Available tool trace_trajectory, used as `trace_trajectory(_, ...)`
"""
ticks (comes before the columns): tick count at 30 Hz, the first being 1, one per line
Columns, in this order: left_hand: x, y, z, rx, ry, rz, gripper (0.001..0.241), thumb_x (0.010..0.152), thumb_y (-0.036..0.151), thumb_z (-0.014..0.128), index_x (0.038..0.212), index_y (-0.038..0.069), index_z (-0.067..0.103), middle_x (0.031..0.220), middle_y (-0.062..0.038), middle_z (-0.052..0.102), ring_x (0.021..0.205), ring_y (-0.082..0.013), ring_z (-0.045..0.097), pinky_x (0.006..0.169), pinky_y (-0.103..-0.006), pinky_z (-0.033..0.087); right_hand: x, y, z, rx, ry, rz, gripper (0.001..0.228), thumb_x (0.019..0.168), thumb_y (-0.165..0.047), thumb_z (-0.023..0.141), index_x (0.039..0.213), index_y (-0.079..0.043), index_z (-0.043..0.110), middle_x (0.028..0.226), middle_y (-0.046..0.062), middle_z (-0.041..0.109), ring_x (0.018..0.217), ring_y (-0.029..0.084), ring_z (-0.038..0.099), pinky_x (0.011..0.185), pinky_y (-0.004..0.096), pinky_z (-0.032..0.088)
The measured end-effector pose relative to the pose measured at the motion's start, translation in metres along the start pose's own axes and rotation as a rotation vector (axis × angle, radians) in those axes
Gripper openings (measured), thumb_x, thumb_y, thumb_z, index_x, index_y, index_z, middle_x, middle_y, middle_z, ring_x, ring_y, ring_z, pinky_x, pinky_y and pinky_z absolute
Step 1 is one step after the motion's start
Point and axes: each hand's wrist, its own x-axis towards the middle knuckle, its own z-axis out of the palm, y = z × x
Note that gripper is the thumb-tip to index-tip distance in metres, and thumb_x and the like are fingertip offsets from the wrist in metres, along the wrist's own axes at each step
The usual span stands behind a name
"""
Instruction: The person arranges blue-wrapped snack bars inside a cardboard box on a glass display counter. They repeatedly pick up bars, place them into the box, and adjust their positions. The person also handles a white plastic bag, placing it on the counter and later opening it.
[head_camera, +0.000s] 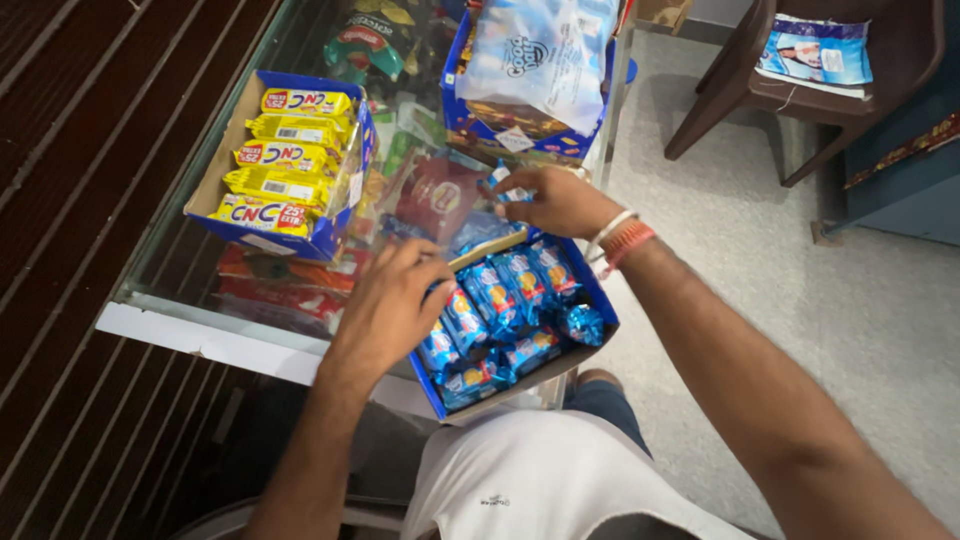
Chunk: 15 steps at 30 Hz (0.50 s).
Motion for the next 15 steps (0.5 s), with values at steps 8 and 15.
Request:
trace_trajectory(8,-0.007,-0.007,0.008,-0.075,-0.085,-0.095,0.016,0.089,0.014,0.065,0.098,0.006,0.075,0.101,-0.011,0.073,0.094,-0.0358,0.069,0.083,-0.0477,0.053,0.04,0.032,0.021,-0.173,-0.282,0.092,0.04,0.088,-0.049,0.069,0.111,-0.018,0.08,0.105,0.011,0.078,0.098,0.03,0.072,0.091,0.041,0.052)
trace_trajectory(15,-0.003,-0.01,0.008,-0.125,-0.06,-0.108,0.016,0.089,0.013,0.064,0.099,0.006,0.075,0.102,-0.011,0.074,0.095,-0.0351,0.07,0.083,-0.0451,0.055,0.037,0.007,0.006,-0.127,-0.091,-0.039,0.025,0.084,-0.028,0.077,0.107,-0.019,0.08,0.103,0.008,0.079,0.094,0.026,0.074,0.086,0.039,0.055)
